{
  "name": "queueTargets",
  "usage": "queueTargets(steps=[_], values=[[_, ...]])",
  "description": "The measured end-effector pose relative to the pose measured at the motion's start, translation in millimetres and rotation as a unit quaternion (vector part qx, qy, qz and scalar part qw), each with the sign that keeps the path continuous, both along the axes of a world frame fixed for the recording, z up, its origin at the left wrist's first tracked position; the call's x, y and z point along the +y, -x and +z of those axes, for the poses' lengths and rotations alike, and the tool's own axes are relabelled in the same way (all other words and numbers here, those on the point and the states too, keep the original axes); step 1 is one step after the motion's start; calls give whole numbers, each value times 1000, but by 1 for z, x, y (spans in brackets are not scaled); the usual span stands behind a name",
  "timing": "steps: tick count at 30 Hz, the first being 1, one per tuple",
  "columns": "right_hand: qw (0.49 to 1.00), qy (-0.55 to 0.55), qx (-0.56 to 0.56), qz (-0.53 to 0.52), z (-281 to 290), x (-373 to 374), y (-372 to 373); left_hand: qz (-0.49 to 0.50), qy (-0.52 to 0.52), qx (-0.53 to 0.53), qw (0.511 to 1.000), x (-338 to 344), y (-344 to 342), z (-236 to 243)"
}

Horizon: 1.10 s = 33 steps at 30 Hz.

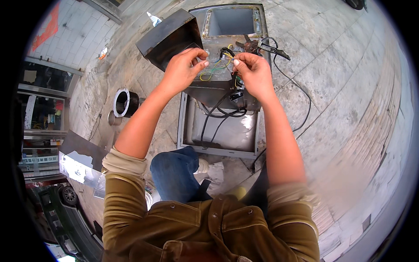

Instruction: The person sits on the sidewalk and repairs a metal electrical box. They use pliers to strip and cut wires, then connect them to a white plastic connector. The person handles multiple colored wires and secures the connections.

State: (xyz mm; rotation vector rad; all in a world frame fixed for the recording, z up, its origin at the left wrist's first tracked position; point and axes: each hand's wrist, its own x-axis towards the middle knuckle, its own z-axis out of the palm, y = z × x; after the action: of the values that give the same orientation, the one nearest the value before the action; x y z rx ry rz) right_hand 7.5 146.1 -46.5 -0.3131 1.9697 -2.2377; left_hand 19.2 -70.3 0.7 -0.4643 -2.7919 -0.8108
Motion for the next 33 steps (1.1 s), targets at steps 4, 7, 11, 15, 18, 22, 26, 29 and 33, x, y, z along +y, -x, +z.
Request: queueTargets(steps=[4,7,11,15,18,22,26,29,33], values=[[1000,10,-20,-20,-5,-6,3,12,94,57,994,0,-2,-23],[999,-25,-6,-31,-5,-12,5,12,57,2,998,0,4,-28],[983,-124,94,-96,-10,-29,10,4,25,21,999,6,9,-26],[949,-199,190,-154,1,-48,11,-22,10,56,998,6,12,-27],[968,-115,155,-162,-9,-63,19,-17,-30,55,998,7,15,-26],[933,-233,198,-187,-10,-63,23,-18,-80,68,994,8,22,-30],[915,-268,226,-198,-12,-63,23,-17,-109,84,990,9,26,-37],[904,-278,258,-194,-16,-62,25,-6,-134,85,987,8,27,-41],[892,-276,303,-190,-22,-61,28,-4,-157,84,984,4,29,-47]])
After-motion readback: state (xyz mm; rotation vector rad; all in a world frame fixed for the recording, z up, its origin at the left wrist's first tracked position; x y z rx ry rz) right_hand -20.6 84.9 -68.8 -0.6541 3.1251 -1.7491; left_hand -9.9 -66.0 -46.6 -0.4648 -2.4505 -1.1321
